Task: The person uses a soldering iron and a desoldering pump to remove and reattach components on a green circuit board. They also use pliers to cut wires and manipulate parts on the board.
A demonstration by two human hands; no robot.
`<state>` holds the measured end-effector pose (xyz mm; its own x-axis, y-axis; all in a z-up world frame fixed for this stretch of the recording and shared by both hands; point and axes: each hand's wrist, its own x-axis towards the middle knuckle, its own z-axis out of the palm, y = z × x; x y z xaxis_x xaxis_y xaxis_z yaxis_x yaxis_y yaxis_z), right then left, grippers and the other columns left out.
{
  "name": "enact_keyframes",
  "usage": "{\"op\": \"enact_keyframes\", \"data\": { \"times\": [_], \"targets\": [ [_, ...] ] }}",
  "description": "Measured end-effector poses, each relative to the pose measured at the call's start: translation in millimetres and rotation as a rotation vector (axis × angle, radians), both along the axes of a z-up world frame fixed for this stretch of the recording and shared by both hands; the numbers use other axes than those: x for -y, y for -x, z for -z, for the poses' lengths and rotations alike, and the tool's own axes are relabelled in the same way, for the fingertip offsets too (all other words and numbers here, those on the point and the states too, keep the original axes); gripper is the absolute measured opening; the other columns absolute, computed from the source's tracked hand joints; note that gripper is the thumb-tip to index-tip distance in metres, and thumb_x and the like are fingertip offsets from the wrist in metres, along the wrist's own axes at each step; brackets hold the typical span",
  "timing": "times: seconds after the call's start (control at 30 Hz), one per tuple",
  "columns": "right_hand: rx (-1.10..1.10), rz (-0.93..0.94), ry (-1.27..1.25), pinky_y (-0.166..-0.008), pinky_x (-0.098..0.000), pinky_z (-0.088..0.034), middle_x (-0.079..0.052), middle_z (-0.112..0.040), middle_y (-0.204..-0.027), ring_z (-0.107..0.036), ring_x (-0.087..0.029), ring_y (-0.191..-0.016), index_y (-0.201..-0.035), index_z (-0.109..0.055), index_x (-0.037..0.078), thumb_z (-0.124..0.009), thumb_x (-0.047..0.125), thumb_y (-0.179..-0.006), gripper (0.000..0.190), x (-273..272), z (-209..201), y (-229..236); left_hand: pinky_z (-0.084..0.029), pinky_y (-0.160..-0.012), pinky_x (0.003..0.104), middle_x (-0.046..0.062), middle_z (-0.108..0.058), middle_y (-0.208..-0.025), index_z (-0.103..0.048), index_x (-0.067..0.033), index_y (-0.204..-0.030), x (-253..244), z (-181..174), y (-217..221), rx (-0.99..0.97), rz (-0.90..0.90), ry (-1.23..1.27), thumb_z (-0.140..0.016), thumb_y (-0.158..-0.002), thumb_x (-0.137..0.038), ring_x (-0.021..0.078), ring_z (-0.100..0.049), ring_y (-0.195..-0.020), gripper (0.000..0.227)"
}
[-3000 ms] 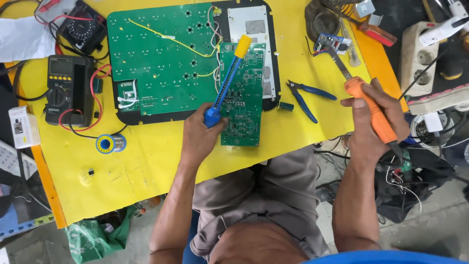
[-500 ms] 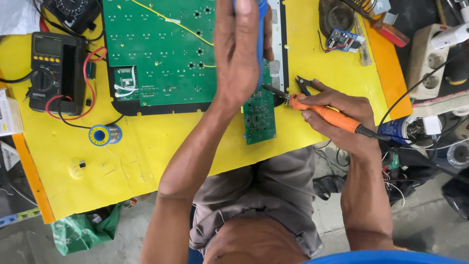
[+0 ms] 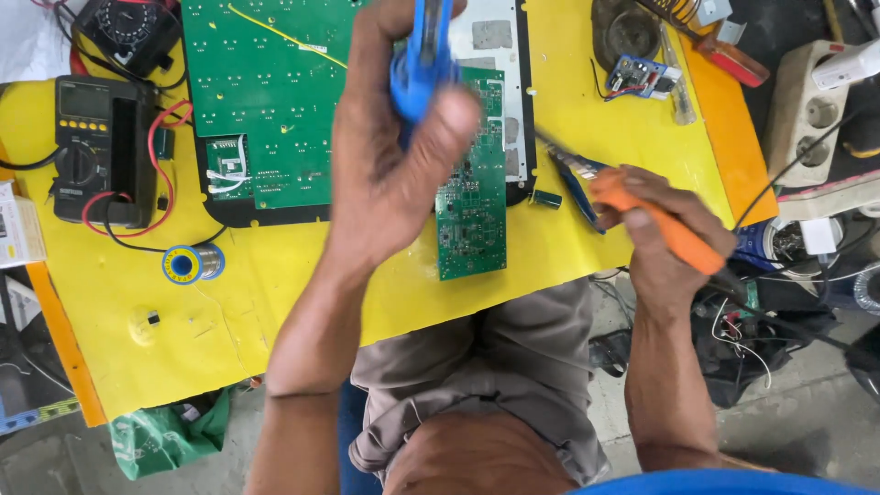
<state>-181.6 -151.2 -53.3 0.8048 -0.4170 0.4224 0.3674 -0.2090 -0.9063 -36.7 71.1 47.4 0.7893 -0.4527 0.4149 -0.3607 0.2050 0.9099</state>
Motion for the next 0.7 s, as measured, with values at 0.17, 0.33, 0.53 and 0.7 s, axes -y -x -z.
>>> {"op": "enact_keyframes", "data": {
  "times": [0.17, 0.33, 0.53, 0.7],
  "targets": [
    [0.129, 0.269, -0.174, -0.107, -0.0465, -0.056, -0.024, -0.061, -0.110, -0.065, -0.037, -0.104, -0.137, -0.055, 0.014, -0.058, 0.050, -0.112, 0.044, 2.0, 9.2, 13.1, -0.052, -0.048, 0.047, 0.002, -0.067, -0.068, -0.049, -0.0215, -0.121, -26.0, 9.0, 34.0, 0.158, 0.202, -1.228, -0.071, -0.093, -0.040, 0.0290, -0.069, -0.056, 0.040],
    [0.050, -0.038, -0.341, -0.087, -0.0395, -0.067, -0.029, -0.063, -0.119, -0.063, -0.049, -0.129, -0.130, -0.058, 0.010, -0.066, 0.056, -0.105, 0.053, -18.9, 10.9, 28.4, -0.048, -0.050, 0.061, 0.014, -0.069, -0.073, -0.047, -0.0096, -0.117, -4.7, 28.5, 67.5, 0.238, 0.576, -1.531, -0.055, -0.085, -0.004, 0.0500, -0.067, -0.064, 0.034],
    [0.041, -0.212, -0.172, -0.099, -0.0567, -0.072, -0.011, -0.064, -0.133, -0.035, -0.047, -0.162, -0.126, -0.058, 0.010, -0.064, 0.048, -0.108, 0.043, -42.6, 10.5, 31.2, -0.049, -0.048, 0.059, 0.011, -0.069, -0.073, -0.021, -0.0006, -0.160, 29.6, 43.1, 83.5, 0.318, 0.668, -1.418, -0.043, -0.098, -0.005, 0.0495, -0.066, -0.062, 0.067],
    [0.179, 0.103, -0.240, -0.073, -0.0499, -0.071, -0.030, -0.066, -0.110, -0.072, -0.051, -0.105, -0.121, -0.059, 0.001, -0.072, 0.044, -0.101, 0.050, -18.7, 18.6, 18.6, -0.051, -0.065, 0.061, 0.015, -0.074, -0.090, -0.055, -0.0118, -0.111, 9.5, 15.4, 47.1, 0.215, 0.631, -1.391, -0.053, -0.094, -0.005, 0.0458, -0.070, -0.080, 0.019]
  ]
}}
